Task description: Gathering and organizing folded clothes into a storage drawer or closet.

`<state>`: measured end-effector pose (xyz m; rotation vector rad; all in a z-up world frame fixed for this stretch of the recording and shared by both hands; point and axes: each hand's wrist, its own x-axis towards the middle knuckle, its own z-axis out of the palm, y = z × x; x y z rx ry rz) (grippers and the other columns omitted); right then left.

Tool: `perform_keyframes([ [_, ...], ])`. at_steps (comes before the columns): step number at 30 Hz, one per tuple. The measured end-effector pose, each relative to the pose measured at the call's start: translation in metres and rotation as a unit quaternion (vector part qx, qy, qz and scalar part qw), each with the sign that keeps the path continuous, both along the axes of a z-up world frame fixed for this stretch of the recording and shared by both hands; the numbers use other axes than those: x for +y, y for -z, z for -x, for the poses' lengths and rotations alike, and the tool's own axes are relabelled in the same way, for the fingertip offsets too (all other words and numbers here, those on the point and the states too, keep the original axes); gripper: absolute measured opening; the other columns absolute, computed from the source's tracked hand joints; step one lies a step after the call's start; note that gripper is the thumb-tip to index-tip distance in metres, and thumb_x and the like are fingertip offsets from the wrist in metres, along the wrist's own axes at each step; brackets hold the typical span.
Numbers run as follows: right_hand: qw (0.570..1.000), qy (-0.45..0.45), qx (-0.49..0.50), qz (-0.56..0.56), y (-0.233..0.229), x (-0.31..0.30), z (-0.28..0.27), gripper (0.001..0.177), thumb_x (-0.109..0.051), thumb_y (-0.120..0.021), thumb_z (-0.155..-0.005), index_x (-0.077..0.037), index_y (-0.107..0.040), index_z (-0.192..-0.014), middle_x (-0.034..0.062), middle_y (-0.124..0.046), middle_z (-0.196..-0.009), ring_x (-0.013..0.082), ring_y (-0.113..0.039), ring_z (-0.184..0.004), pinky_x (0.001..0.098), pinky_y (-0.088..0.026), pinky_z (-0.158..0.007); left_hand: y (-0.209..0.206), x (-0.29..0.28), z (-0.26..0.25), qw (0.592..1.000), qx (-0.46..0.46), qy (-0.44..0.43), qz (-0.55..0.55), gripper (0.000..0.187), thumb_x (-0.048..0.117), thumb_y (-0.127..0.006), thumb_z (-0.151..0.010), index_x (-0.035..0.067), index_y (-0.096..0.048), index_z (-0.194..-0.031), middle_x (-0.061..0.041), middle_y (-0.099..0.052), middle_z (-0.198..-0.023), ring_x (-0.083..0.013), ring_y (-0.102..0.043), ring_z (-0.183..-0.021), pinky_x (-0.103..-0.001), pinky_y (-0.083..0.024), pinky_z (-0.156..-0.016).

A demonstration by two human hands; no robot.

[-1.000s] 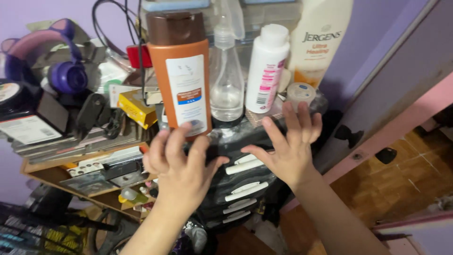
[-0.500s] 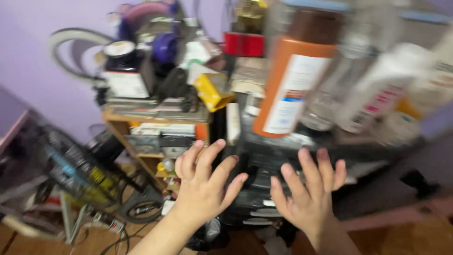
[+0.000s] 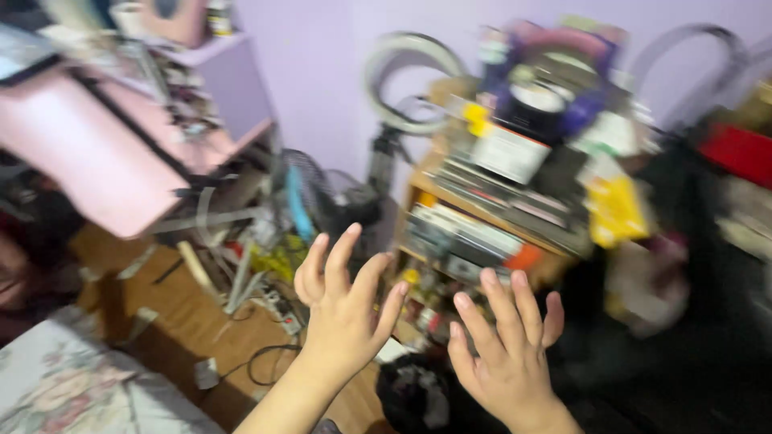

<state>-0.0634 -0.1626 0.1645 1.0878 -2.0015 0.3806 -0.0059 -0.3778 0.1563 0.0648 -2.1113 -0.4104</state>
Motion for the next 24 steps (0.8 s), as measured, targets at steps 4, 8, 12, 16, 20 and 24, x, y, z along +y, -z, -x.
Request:
perform_keyframes([
  [4, 0.998, -0.061, -0.011, 0.009, 0.014, -0.082, -0.002, 0.051, -0.022, -0.072, -0.089, -0.015, -0.057, -0.138, 0.0139, -0.05, -0.152, 0.0398, -0.036, -0.147, 0.0614, -0.01, -0.122, 0.01, -0.082, -0.029, 0.995, -0.023, -0.099, -0.017, 0.041, 0.039, -0.078, -0.087, 0.019, -0.07, -0.122, -0.012, -0.04, -0.156, -0.043, -0.024, -0.145, -0.057, -0.02, -0.114],
  [8, 0.992, -0.124, -0.027, 0.016, 0.029, -0.167, -0.011, 0.052, -0.02, -0.072, -0.09, -0.014, -0.056, -0.139, 0.0141, -0.05, -0.152, 0.0408, -0.036, -0.148, 0.0609, -0.011, -0.123, 0.021, -0.158, -0.064, 0.984, -0.001, -0.175, -0.018, 0.038, 0.039, -0.077, -0.089, 0.018, -0.068, -0.12, -0.014, -0.038, -0.156, -0.0438, -0.021, -0.146, -0.058, -0.019, -0.115],
  [12, 0.977, -0.198, -0.073, 0.009, 0.033, -0.243, -0.031, 0.052, -0.02, -0.072, -0.088, -0.015, -0.058, -0.138, 0.0134, -0.05, -0.153, 0.0417, -0.034, -0.148, 0.0592, -0.012, -0.123, 0.032, -0.215, -0.107, 0.969, -0.017, -0.243, -0.028, 0.04, 0.04, -0.075, -0.09, 0.017, -0.068, -0.122, -0.014, -0.038, -0.158, -0.0437, -0.021, -0.147, -0.058, -0.02, -0.115],
  [16, 0.97, -0.236, -0.053, -0.014, 0.031, -0.301, -0.05, 0.049, -0.022, -0.072, -0.088, -0.017, -0.06, -0.136, 0.0107, -0.051, -0.152, 0.0369, -0.036, -0.146, 0.0607, -0.012, -0.121, 0.043, -0.247, -0.153, 0.947, -0.041, -0.313, -0.053, 0.041, 0.04, -0.075, -0.089, 0.017, -0.067, -0.122, -0.015, -0.037, -0.157, -0.0445, -0.021, -0.147, -0.059, -0.019, -0.115],
  [20, 0.958, -0.279, -0.056, -0.026, 0.034, -0.346, -0.063, 0.05, -0.024, -0.071, -0.089, -0.016, -0.06, -0.137, 0.0113, -0.05, -0.153, 0.0369, -0.035, -0.147, 0.0611, -0.013, -0.12, 0.05, -0.265, -0.199, 0.922, -0.035, -0.38, -0.065, 0.041, 0.04, -0.075, -0.089, 0.017, -0.067, -0.122, -0.015, -0.036, -0.158, -0.045, -0.021, -0.147, -0.059, -0.019, -0.116],
  [24, 0.945, -0.32, -0.067, -0.029, 0.036, -0.385, -0.072, 0.051, -0.024, -0.071, -0.088, -0.016, -0.059, -0.137, 0.011, -0.049, -0.154, 0.0362, -0.034, -0.149, 0.062, -0.011, -0.121, 0.059, -0.275, -0.24, 0.885, -0.053, -0.454, -0.09, 0.042, 0.038, -0.075, -0.086, 0.017, -0.067, -0.121, -0.015, -0.035, -0.157, -0.0455, -0.02, -0.145, -0.061, -0.017, -0.115],
])
